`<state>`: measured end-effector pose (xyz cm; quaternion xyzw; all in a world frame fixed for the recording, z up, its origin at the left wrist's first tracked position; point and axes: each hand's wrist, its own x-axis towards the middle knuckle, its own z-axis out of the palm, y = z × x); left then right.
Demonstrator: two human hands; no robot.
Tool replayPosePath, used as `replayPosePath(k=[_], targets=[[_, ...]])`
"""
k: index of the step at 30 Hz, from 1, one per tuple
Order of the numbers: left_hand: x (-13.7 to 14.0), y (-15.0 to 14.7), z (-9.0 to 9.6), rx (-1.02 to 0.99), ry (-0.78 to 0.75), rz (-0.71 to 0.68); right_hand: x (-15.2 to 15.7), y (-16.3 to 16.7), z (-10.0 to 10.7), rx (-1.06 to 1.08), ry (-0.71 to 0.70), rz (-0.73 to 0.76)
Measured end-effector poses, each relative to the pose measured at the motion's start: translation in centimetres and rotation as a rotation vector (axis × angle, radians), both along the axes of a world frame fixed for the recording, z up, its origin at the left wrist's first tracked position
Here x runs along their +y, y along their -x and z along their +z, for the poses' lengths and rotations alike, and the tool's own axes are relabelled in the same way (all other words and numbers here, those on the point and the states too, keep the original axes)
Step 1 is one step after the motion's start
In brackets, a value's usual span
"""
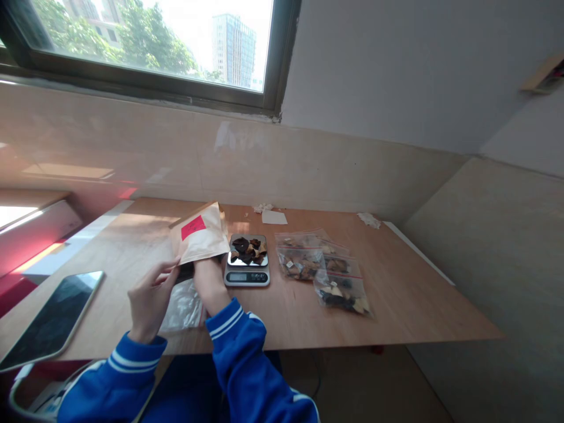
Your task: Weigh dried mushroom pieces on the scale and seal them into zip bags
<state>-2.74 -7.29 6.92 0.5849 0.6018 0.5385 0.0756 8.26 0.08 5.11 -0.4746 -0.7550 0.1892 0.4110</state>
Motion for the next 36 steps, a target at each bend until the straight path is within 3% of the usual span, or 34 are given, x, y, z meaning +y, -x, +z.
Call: replayPosePath(k=[4, 7, 12, 15, 20, 23, 25, 30, 36], targets=[[0.2, -0.1, 0.2, -0.007, -0.009, -0.001, -1.7, -1.0, 1.4, -0.296, -0.002, -0.051], [0.5, -0.2, 0.5, 0.003, 0.007, 0.004, -2.8, -1.5, 2.5, -0.320, -0.045, -0.117], [1.0, 0.1, 1.3, 0.048, 0.038, 0.070, -5.2, -3.0, 4.7, -0.037, -0.156, -0.094], [1.4, 0.6, 1.8, 0.057, 0.053, 0.102, -5.9, -5.4, 5.4, 0.280, -0.074, -0.038], [1.7, 1.0, 2.0, 0.050, 0.055, 0.148, -1.5, -12.6, 3.2, 0.682, 0.245, -0.116], [1.7, 0.9, 1.7, 0.053, 0.056, 0.126, 3.1, -16.4, 1.1, 0.683, 0.313, -0.344], [1.6, 0.9, 1.5, 0.067, 0.056, 0.105, 5.7, -17.9, 0.0, 0.658, 0.324, -0.387], [1.6, 1.4, 1.6, 0.080, 0.046, 0.110, 9.4, -18.6, -1.7, 0.570, 0.310, -0.412], [1.7, 1.7, 1.8, 0.081, 0.055, 0.129, 9.8, -18.4, -2.7, 0.432, 0.266, -0.345]])
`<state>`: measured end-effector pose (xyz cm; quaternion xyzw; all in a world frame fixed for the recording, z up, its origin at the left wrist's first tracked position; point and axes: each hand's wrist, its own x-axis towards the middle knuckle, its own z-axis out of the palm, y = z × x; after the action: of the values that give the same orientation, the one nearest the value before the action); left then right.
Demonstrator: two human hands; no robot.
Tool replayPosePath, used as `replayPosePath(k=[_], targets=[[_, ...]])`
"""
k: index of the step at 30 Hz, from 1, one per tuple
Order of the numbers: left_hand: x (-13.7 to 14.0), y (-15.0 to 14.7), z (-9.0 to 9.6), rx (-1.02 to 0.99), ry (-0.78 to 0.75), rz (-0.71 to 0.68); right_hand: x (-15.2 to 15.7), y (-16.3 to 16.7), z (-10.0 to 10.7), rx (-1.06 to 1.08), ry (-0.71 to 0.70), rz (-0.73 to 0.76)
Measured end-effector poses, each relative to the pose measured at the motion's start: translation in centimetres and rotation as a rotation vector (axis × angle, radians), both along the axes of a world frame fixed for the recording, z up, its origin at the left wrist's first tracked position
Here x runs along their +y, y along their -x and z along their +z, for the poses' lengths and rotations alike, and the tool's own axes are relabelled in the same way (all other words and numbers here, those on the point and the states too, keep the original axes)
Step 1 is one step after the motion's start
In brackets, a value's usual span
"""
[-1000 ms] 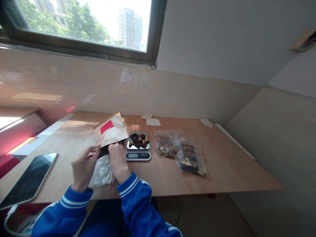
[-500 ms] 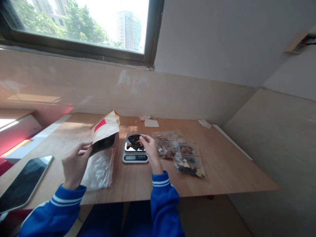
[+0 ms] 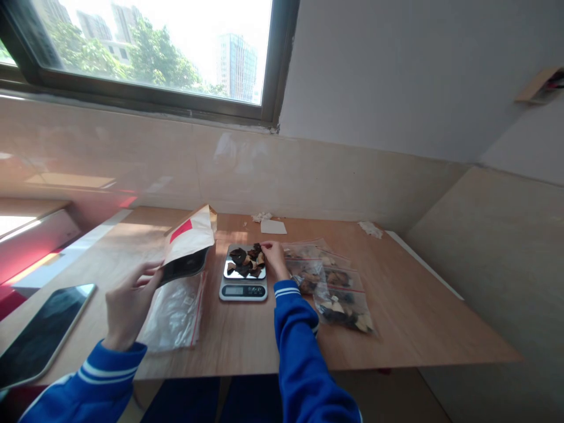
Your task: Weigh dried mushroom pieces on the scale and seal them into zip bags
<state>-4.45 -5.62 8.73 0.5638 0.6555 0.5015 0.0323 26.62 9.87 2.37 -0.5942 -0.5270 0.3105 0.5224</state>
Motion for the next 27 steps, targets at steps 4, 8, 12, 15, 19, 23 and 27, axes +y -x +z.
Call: replayPosePath(k=[4, 8, 12, 15, 19, 23, 27], targets=[[0.4, -0.3, 0.4, 0.076, 0.017, 0.059, -0.9, -0.5, 0.1, -0.061, -0.048, 0.035], [1.4, -0.5, 2.2, 0.217, 0.024, 0.166, -2.6, -1.2, 0.5, -0.090, -0.103, 0.048], [2.9, -0.9, 4.5, 0.289, -0.030, 0.168, -5.3, -1.7, 0.0, -0.158, -0.172, 0.047], [3.8, -1.3, 6.0, 0.301, -0.040, 0.136, -7.1, -1.8, -0.7, -0.208, -0.197, 0.035], [4.1, -2.0, 7.2, 0.308, 0.021, 0.129, -8.2, -1.7, -1.5, -0.232, -0.254, -0.006], [3.5, -2.5, 7.3, 0.320, 0.063, 0.092, -8.2, -1.3, -1.3, -0.246, -0.331, -0.008], [3.0, -2.7, 6.4, 0.308, 0.083, 0.042, -9.1, 0.1, 0.3, -0.259, -0.428, -0.032]])
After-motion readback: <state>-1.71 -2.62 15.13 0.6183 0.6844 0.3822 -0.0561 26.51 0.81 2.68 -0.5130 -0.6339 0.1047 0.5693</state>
